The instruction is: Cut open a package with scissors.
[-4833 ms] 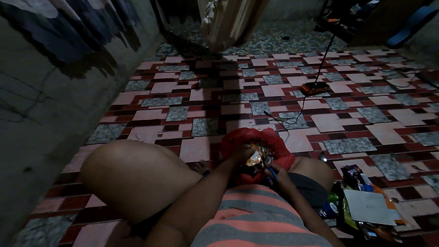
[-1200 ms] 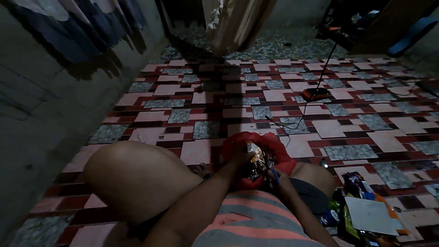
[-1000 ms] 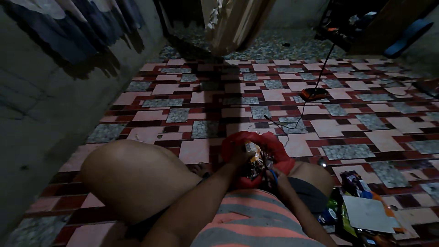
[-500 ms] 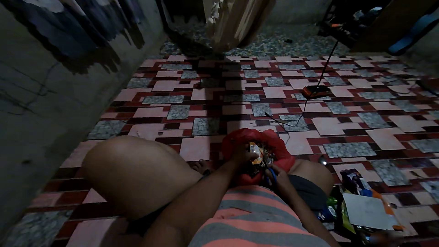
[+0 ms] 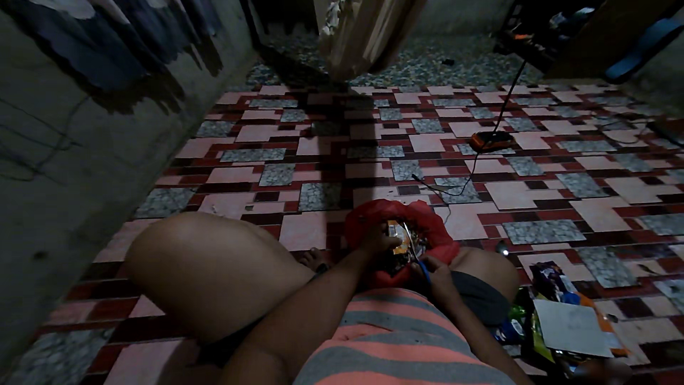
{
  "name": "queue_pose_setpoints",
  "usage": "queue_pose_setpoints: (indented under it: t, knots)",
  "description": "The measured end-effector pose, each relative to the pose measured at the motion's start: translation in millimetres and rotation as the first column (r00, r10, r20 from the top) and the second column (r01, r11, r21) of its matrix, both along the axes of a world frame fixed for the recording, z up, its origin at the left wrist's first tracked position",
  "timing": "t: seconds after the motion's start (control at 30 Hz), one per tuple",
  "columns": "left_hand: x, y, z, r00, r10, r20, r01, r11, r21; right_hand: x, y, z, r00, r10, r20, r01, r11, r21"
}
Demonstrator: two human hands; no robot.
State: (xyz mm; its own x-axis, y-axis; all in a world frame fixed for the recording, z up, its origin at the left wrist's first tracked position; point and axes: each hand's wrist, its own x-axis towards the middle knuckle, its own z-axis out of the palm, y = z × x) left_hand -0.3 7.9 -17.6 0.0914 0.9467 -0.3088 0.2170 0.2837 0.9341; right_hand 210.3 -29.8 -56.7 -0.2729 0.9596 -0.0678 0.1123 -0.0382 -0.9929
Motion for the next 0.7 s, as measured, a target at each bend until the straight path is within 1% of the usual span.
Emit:
queue_pose_setpoints:
  t: [0.1, 0.23, 0.27, 0.47, 0.7]
  knots:
    - [0.3, -1.8, 0.8, 1.0, 0.018, 0.01, -0.018, 1.0, -0.004, 0.7, 0.9, -1.2, 1.0, -0.008, 0.024, 0.007, 1.0, 0.016]
    - [0.2, -0.5, -0.4, 0.998, 0.051, 0.023, -0.051, 0.999, 0.002, 1.9, 0.9, 5.4, 0.998, 0.066, -0.008, -0.067, 0.991, -0.114]
    - [-0.4, 0.4, -2.0, 0.998, 0.054, 0.025, -0.054, 0.999, 0.006, 1.5, 0.8, 5.7, 0.996, 0.082, -0.019, -0.083, 0.989, -0.123]
    - [0.6, -3.3, 2.6, 0.999, 0.052, 0.007, -0.052, 0.999, -0.005, 0.9, -1.6, 9.2, 0.996, 0.09, 0.017, -0.087, 0.988, -0.129]
    - [1.9, -2.9, 2.9, 1.0, 0.027, 0.001, -0.027, 1.0, -0.007, 0.8, -1.2, 6.8, 0.997, 0.075, -0.011, -0.076, 0.991, -0.108]
